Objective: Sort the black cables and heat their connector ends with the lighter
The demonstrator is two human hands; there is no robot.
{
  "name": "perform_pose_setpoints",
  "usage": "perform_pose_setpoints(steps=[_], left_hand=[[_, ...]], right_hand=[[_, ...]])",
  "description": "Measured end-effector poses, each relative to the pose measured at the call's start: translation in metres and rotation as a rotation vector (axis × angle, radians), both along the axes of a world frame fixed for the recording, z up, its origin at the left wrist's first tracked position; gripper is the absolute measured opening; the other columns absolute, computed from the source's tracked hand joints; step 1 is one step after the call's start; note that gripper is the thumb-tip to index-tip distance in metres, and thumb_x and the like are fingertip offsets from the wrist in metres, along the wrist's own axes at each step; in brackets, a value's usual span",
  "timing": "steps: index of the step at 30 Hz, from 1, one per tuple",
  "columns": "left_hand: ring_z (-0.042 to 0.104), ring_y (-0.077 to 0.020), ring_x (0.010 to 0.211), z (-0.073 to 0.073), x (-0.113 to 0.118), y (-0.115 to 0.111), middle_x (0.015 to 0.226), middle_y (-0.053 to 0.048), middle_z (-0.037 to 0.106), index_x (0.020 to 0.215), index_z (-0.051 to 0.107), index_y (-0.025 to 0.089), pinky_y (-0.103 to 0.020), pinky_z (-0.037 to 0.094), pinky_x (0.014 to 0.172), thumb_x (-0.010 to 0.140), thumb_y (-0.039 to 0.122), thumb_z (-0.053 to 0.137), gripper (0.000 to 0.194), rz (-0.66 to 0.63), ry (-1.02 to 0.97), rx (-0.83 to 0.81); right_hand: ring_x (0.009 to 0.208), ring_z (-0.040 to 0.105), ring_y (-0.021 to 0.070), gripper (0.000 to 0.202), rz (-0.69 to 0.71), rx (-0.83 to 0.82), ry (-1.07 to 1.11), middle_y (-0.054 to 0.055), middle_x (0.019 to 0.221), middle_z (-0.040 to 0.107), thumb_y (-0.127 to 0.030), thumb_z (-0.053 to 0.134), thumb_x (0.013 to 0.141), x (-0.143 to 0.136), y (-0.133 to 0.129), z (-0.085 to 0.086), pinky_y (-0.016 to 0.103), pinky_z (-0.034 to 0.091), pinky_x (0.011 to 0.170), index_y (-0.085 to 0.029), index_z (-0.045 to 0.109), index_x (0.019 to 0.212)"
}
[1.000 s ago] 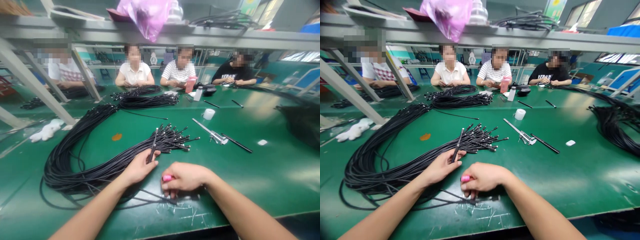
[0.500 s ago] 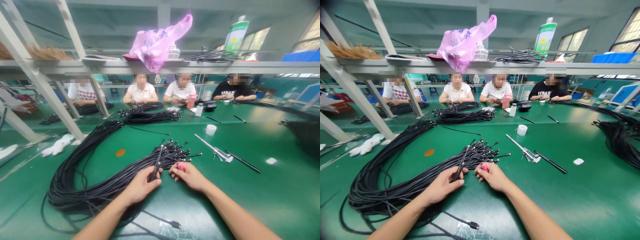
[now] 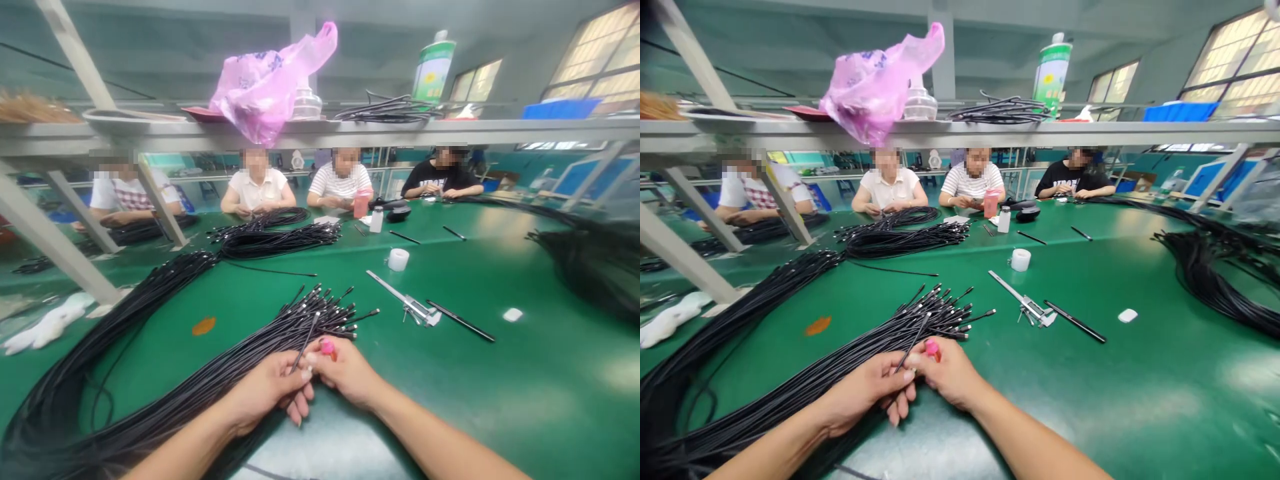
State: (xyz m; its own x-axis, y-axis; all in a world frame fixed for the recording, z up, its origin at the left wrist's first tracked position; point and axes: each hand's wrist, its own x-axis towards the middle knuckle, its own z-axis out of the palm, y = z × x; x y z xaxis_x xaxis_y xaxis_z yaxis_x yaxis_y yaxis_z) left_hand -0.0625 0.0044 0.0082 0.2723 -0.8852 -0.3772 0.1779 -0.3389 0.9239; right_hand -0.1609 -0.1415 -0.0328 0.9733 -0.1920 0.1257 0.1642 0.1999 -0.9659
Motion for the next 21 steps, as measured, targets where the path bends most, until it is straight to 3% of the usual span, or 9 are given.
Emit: perform_pose_setpoints(steps=[5,11,16,21], left_hand=[[0.065,-0.0122,0.057,-0.008,0.001,0.001,0.076,-0.004,0.068,0.093,0.059,0.012,-0.022,0.054,0.053,0.082,0.045,0.074,0.039,0.068,-0.006,-0.038],[0.062,-0.0129,0.046,-0.015,-0.003,0.002,0.058,-0.004,0.066,0.086,0.054,0.013,-0.022,0.051,0.047,0.079,0.057,0.071,0.047,0.125,0.033,-0.036],[0.059,-0.0134,0.042,-0.026,-0.004,0.004,0.064,-0.005,0.065,0.084,0.052,0.015,-0.020,0.040,0.037,0.070,0.070,0.069,0.060,0.139,0.113,-0.045],[0.048,-0.0084,0.042,-0.032,0.003,0.007,0.054,0.002,0.055,0.080,0.053,0.015,-0.019,0.034,0.043,0.064,0.074,0.070,0.063,0.150,0.043,-0.051]], right_hand=[[0.065,0.058,0.0133,0.031,0.022,-0.046,0.052,0.000,0.069,0.065,-0.043,0.076,0.078,-0.006,-0.001,0.004,0.026,0.045,0.065,-0.015,0.068,0.089],[0.067,0.054,0.0130,0.022,-0.022,-0.169,0.107,-0.003,0.073,0.062,-0.025,0.077,0.070,-0.012,0.004,0.005,0.024,0.042,0.065,-0.018,0.063,0.085],[0.069,0.058,0.0172,0.024,0.012,-0.246,0.200,0.000,0.072,0.064,-0.039,0.070,0.077,-0.010,0.006,-0.008,0.028,0.045,0.068,-0.020,0.055,0.078],[0.065,0.059,0.0192,0.038,0.094,-0.259,0.274,0.001,0.068,0.063,-0.057,0.071,0.072,-0.005,0.003,-0.023,0.029,0.046,0.063,-0.023,0.056,0.079]])
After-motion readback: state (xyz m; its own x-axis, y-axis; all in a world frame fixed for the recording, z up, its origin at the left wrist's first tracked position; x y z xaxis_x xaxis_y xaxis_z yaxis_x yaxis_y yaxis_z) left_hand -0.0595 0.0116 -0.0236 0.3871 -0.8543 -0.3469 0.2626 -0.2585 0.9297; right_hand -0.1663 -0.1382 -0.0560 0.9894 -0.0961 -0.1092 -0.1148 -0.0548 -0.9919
